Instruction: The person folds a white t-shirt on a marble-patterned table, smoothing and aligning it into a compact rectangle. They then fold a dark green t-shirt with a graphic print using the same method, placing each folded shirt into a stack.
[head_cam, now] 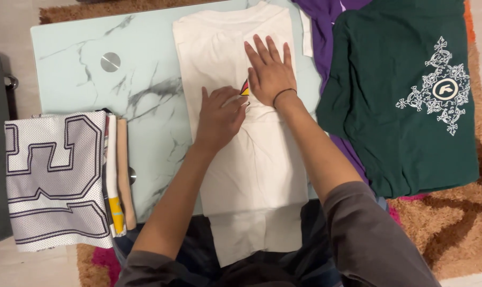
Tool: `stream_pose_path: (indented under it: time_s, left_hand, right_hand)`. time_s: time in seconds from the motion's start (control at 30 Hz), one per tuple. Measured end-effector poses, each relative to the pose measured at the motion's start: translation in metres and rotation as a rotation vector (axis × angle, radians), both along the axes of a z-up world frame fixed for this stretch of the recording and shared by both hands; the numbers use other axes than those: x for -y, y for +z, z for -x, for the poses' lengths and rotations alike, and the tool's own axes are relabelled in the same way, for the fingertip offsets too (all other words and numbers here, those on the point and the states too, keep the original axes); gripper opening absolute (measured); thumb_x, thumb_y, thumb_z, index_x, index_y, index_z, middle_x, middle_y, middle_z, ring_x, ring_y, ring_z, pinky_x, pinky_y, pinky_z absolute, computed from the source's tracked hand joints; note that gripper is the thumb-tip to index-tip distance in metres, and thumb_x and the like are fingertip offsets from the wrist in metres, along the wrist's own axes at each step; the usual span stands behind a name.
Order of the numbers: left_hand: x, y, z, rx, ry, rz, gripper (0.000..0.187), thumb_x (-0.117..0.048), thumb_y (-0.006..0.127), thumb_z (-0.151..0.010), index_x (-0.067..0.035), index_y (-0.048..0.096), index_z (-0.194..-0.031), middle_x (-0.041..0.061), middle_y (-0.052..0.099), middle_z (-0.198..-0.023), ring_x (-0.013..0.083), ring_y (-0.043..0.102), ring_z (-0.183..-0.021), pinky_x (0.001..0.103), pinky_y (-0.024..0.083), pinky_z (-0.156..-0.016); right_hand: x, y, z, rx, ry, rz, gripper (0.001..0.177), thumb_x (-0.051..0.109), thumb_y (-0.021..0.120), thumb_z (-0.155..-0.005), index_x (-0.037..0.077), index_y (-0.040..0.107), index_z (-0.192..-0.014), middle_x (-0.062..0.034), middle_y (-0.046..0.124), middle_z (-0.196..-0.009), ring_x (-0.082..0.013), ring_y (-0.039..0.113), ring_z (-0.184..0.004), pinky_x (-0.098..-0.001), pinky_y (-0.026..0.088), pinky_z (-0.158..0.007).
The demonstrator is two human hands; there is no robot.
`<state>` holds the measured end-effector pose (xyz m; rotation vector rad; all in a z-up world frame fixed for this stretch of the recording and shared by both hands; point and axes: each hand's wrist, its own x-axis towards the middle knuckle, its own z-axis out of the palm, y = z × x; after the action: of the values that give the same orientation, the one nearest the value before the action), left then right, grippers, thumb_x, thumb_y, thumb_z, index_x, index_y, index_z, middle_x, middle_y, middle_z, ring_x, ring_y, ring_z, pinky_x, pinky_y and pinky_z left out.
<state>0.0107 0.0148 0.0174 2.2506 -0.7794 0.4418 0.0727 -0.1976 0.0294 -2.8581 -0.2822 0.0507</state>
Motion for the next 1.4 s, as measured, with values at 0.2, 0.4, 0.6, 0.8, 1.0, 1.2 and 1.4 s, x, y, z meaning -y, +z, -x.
stream_pose_path:
  time_s: [0.2, 0.4, 0.6, 0.8, 1.0, 1.2, 1.4]
  left_hand:
    - [-0.013, -0.004, 0.007, 0.086, -0.038, -0.380, 0.074, -0.047, 0.088, -0.098, -0.028, 0.056, -0.162, 0.013, 0.056, -0.163, 0.0327, 0.061, -0.145, 0.084, 0.043, -0.109]
    - [-0.054, 0.011, 0.028, -0.023, 0.028, -0.227, 0.085, -0.048, 0.068, -0.112, -0.004, 0.032, -0.175, 0.028, 0.030, -0.181, 0.0445, 0.033, -0.170, 0.077, 0.022, -0.133]
    - [-0.076, -0.012, 0.070, -0.208, 0.099, -0.470, 0.089, -0.057, 0.052, -0.113, -0.005, 0.021, -0.178, 0.024, 0.019, -0.185, 0.0401, 0.020, -0.173, 0.072, 0.013, -0.134]
    - [-0.072, -0.030, 0.118, 0.147, 0.201, -0.423, 0.044, -0.039, 0.065, -0.109, -0.006, 0.065, -0.137, 0.030, 0.061, -0.145, 0.0516, 0.061, -0.131, 0.071, 0.043, -0.118]
    - [-0.011, -0.004, 0.172, 0.001, 0.239, -0.449, 0.055, -0.056, 0.083, -0.091, -0.005, 0.064, -0.100, 0.013, 0.063, -0.104, 0.0337, 0.057, -0.094, 0.047, 0.040, -0.076]
    - [-0.010, 0.017, 0.185, 0.027, 0.132, -0.528, 0.018, -0.014, 0.077, -0.085, -0.007, 0.061, -0.082, 0.009, 0.054, -0.086, 0.0304, 0.047, -0.087, 0.046, 0.033, -0.071]
    - [-0.021, 0.017, 0.188, -0.015, 0.078, -0.540, 0.025, -0.016, 0.076, -0.083, -0.014, 0.052, -0.074, 0.004, 0.051, -0.080, 0.0272, 0.051, -0.087, 0.044, 0.035, -0.073]
  right_hand:
    - [0.002, -0.005, -0.001, 0.027, 0.015, 0.008, 0.065, 0.033, 0.035, -0.112, 0.011, 0.036, -0.174, -0.0104, 0.025, -0.184, -0.0402, 0.018, -0.168, -0.0675, 0.005, -0.133]
    - [0.003, -0.007, -0.003, -0.011, -0.006, -0.027, 0.066, 0.037, 0.027, -0.114, 0.014, 0.035, -0.175, -0.0070, 0.023, -0.184, -0.0362, 0.014, -0.169, -0.0646, 0.001, -0.134]
    - [-0.002, 0.010, -0.003, -0.070, -0.027, -0.068, 0.086, 0.069, 0.025, -0.111, 0.011, 0.043, -0.172, -0.0087, 0.021, -0.184, -0.0353, 0.009, -0.169, -0.0639, -0.003, -0.132]
    - [-0.005, 0.004, -0.011, -0.139, -0.075, 0.014, 0.077, 0.061, 0.021, -0.114, 0.017, 0.036, -0.175, -0.0021, 0.010, -0.186, -0.0336, 0.001, -0.169, -0.0646, -0.002, -0.132]
    - [-0.004, 0.002, -0.011, -0.122, -0.077, 0.032, 0.075, 0.060, 0.024, -0.115, 0.018, 0.037, -0.175, -0.0015, 0.011, -0.185, -0.0340, 0.003, -0.169, -0.0653, 0.000, -0.132]
    - [-0.006, 0.005, -0.009, -0.130, -0.077, 0.027, 0.076, 0.059, 0.022, -0.115, 0.017, 0.035, -0.176, -0.0021, 0.010, -0.186, -0.0341, 0.002, -0.169, -0.0646, -0.001, -0.132]
    - [-0.004, 0.001, -0.009, -0.107, -0.066, 0.019, 0.076, 0.059, 0.021, -0.115, 0.017, 0.035, -0.176, -0.0036, 0.011, -0.185, -0.0362, 0.003, -0.169, -0.0667, 0.000, -0.132]
